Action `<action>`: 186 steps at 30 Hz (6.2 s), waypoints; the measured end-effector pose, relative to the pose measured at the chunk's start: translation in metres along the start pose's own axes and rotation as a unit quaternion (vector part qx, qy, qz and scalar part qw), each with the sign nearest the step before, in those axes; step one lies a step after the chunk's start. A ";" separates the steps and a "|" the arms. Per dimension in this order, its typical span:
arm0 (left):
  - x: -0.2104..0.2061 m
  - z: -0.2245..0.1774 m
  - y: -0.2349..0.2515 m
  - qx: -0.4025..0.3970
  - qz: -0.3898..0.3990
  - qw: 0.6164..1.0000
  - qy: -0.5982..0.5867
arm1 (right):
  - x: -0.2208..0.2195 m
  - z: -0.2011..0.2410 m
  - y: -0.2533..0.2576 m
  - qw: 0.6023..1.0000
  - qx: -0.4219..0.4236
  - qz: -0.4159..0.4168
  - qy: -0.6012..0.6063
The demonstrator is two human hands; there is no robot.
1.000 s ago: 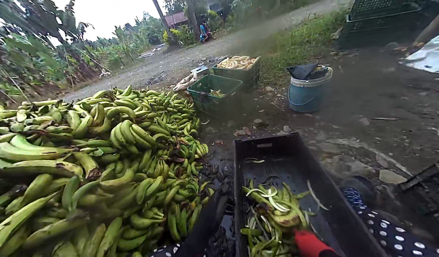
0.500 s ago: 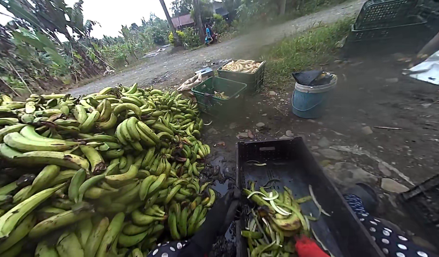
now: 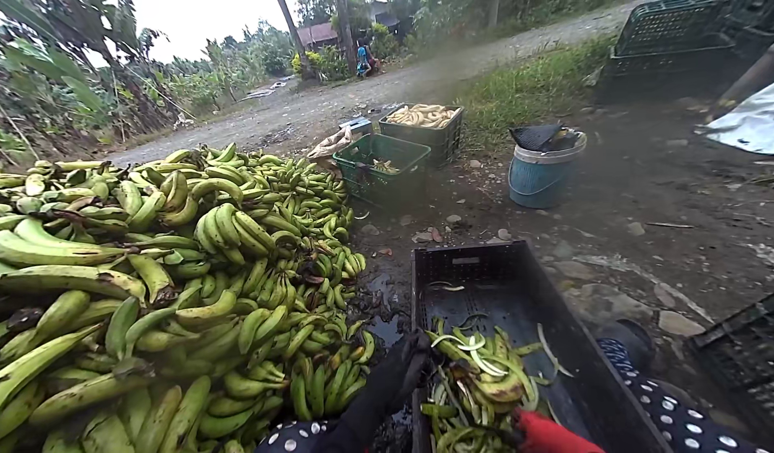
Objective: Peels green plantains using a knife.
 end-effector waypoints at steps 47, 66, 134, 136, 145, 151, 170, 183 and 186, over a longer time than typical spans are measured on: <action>-0.044 -0.023 0.038 -0.235 -0.198 0.943 -0.128 | 0.025 0.117 -0.131 0.663 0.063 -0.069 0.743; -0.040 -0.054 0.031 -0.324 -0.179 0.913 -0.172 | -0.014 0.135 -0.104 0.687 0.074 -0.021 0.722; -0.048 -0.018 0.033 -0.088 -0.003 0.996 -0.022 | 0.129 0.094 -0.109 0.921 -0.038 -0.252 0.296; -0.056 -0.018 0.036 -0.077 0.013 0.985 -0.155 | 0.126 0.085 -0.103 0.913 -0.037 -0.265 0.309; -0.031 -0.037 -0.009 0.130 -0.306 0.922 -0.197 | 0.090 0.122 -0.150 0.900 0.034 -0.394 0.183; -0.023 0.000 0.031 -0.004 -0.233 0.968 -0.090 | 0.109 0.118 -0.138 0.937 -0.032 -0.275 0.212; -0.028 -0.022 -0.007 -0.018 -0.176 0.946 -0.271 | 0.083 0.124 -0.154 0.887 0.075 -0.427 0.159; -0.046 -0.014 0.039 -0.060 -0.049 0.915 -0.395 | 0.105 0.113 -0.130 0.896 0.070 -0.295 0.324; -0.030 -0.024 0.027 -0.066 -0.111 0.918 -0.374 | 0.086 0.116 -0.151 0.904 0.088 -0.360 0.213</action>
Point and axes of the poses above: each hand's wrist, its own y-axis towards the middle knuckle, its own x-axis out of the back of the hand, z = x × y, the point moved 6 cm from there along y, towards the middle knuckle, and after that the axes turned 6 degrees about -x, right-handed, at the moved point
